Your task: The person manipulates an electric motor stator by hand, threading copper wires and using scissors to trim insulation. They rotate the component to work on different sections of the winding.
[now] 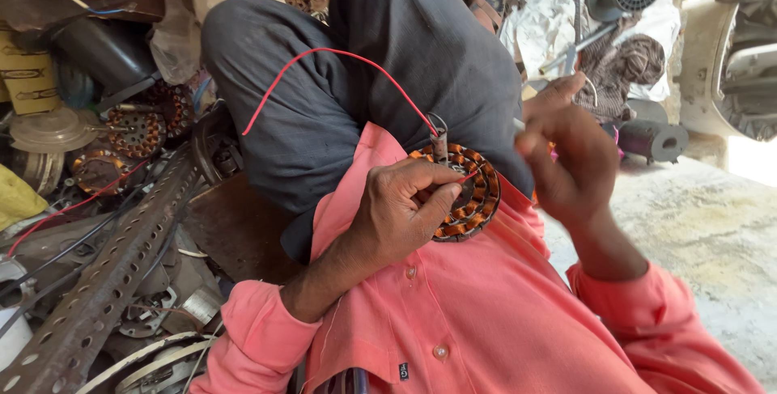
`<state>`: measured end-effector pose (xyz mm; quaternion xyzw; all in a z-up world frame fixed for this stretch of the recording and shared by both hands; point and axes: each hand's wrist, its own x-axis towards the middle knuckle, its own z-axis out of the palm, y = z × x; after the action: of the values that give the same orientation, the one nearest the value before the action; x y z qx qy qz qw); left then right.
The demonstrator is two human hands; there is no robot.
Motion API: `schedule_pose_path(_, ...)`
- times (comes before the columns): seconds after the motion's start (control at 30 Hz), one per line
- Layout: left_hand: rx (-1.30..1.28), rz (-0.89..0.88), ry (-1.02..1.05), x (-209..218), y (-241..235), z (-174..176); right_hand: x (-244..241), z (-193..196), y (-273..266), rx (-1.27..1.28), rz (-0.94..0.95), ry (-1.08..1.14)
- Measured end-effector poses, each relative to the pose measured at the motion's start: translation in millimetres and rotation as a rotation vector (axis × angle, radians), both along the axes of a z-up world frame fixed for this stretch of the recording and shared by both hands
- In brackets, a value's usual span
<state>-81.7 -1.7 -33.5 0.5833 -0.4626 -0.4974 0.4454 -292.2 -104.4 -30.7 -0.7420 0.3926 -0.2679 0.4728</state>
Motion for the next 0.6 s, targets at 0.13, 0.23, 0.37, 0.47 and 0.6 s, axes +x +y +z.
schedule_pose_path(0.13,0.028,0.015,0.103,0.8,0.9,3.1,12.9,9.3,20.0,-0.322,0.072,0.014)
schedule_pose_path(0.23,0.022,0.013,0.087,-0.2,-2.5,5.0,22.0,9.6,23.1,-0.192,0.021,-0.024)
schedule_pose_path(0.37,-0.153,-0.002,-0.071,3.1,-3.4,9.4,23.7,7.6,21.7,-0.099,0.012,-0.045)
schedule_pose_path(0.47,-0.171,-0.03,-0.156,2.1,-4.5,11.9,19.5,5.8,19.7,-0.085,0.055,-0.037)
schedule_pose_path(0.6,-0.202,-0.001,-0.17,1.2,-8.9,15.3,15.9,5.0,17.5,-0.129,0.076,-0.007)
